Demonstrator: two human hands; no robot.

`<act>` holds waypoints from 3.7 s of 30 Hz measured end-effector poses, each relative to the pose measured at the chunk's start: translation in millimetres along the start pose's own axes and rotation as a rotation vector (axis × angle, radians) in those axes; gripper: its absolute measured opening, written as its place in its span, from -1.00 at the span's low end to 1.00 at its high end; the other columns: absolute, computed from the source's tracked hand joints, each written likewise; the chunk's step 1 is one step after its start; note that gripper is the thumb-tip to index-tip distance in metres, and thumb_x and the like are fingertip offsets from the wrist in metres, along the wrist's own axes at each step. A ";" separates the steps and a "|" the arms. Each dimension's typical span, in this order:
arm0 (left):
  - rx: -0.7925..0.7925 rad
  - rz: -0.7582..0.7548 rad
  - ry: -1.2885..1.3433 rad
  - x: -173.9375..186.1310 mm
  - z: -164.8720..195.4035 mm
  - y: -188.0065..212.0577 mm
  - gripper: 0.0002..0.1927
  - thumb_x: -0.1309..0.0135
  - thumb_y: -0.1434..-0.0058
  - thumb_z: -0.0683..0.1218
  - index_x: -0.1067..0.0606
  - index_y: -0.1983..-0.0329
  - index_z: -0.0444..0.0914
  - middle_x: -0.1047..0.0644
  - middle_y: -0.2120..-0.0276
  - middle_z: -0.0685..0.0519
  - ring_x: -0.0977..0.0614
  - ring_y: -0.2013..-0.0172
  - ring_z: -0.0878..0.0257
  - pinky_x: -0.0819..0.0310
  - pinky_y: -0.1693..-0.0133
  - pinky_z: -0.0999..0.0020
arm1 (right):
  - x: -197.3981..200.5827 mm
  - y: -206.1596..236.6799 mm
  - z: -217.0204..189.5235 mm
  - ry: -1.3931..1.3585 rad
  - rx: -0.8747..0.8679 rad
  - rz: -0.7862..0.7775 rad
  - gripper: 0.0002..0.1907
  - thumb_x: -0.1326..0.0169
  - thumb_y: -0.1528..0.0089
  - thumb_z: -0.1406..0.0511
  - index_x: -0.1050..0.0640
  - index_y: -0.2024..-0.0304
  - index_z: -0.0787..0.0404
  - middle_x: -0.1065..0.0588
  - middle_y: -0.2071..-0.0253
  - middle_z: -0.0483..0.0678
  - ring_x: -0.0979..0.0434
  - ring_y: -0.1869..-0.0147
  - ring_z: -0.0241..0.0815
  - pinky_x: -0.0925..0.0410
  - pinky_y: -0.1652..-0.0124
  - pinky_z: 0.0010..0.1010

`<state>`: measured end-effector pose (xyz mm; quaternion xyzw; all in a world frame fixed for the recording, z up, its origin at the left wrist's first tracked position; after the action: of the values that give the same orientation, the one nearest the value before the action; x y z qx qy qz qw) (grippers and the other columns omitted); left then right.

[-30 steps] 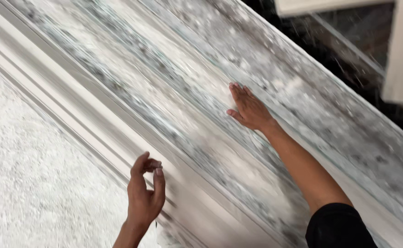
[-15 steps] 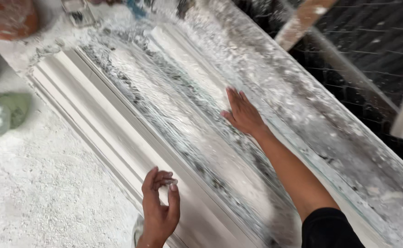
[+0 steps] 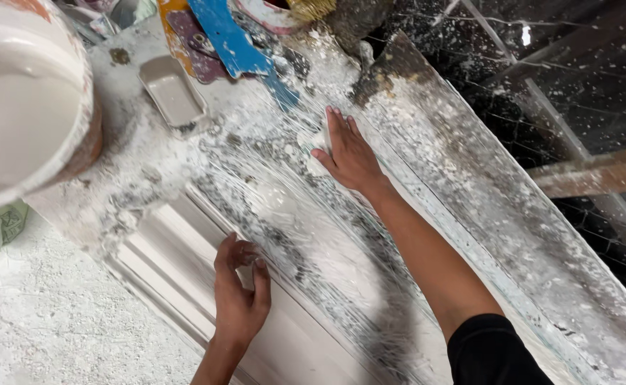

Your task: The person takes a bundle of white glass fiber strands from a bucket, dips and wets them, then lays the strands lengthwise into a long plaster cornice mold on the workbench. They then scoop plaster slurry from a bowl and pour and spread it over the fibers with their hands, smoothing the slurry along the mold surface.

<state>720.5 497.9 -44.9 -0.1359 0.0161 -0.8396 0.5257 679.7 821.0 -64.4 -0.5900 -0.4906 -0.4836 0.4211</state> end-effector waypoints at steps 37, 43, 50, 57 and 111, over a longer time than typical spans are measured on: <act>0.147 -0.036 0.256 3.0 -39.3 -14.9 -0.42 0.03 -0.29 -0.26 -0.16 -0.36 -0.45 -0.46 -0.02 -0.18 -0.52 0.03 0.13 -0.46 -0.01 0.23 | -0.2 9.0 11.7 0.049 -0.058 -0.155 -0.22 0.56 -0.44 -0.07 0.05 -0.52 0.32 0.01 -0.55 0.25 0.02 -0.61 0.16 0.15 -0.52 -0.12; 0.147 -0.032 0.287 4.7 -38.0 -15.6 -0.43 0.04 -0.31 -0.24 -0.16 -0.36 -0.46 -0.46 -0.01 -0.19 -0.52 0.04 0.13 -0.48 0.01 0.23 | 14.5 53.0 10.7 0.078 -0.077 -0.263 -0.21 0.54 -0.40 -0.10 0.13 -0.53 0.22 0.10 -0.57 0.25 0.09 -0.62 0.18 0.12 -0.46 -0.11; 0.113 -0.023 0.263 5.6 -33.2 -18.4 -0.43 0.02 -0.31 -0.23 -0.17 -0.36 -0.45 -0.47 0.01 -0.18 -0.52 0.04 0.13 -0.48 0.02 0.24 | -13.3 95.4 -103.7 0.023 -0.018 -0.558 -0.20 0.51 -0.39 -0.11 0.13 -0.53 0.20 0.12 -0.59 0.14 0.19 -0.62 0.15 0.14 -0.44 -0.14; 0.088 -0.008 0.227 7.3 -27.5 -21.2 -0.43 0.04 -0.28 -0.26 -0.18 -0.37 -0.44 -0.46 -0.02 -0.18 -0.53 0.02 0.14 -0.49 0.01 0.25 | -12.3 54.0 -145.8 0.090 0.243 -0.243 -0.26 0.42 -0.46 -0.04 -0.03 -0.48 0.38 0.01 -0.55 0.24 0.11 -0.64 0.13 0.19 -0.51 -0.06; -0.252 -0.163 -0.092 -338.5 291.7 862.0 -0.35 -0.09 -0.30 -0.27 -0.12 -0.39 -0.39 -0.44 -0.07 -0.27 -0.55 -0.05 -0.06 -0.50 -0.09 0.10 | 27.2 1108.7 135.9 0.008 0.241 -0.216 -0.18 0.51 -0.45 -0.08 -0.01 -0.49 0.45 0.03 -0.56 0.26 0.13 -0.64 0.14 0.19 -0.52 -0.10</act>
<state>1688.1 446.9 17.9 -0.2399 0.0863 -0.8637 0.4348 1795.9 775.9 -86.6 -0.4773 -0.6037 -0.4662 0.4364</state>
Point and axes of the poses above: each hand's wrist, its own y-axis away from the middle knuckle, its own x-axis out of the back of the hand, z = x × y, the point moved 8 cm from there along -y, towards the middle knuckle
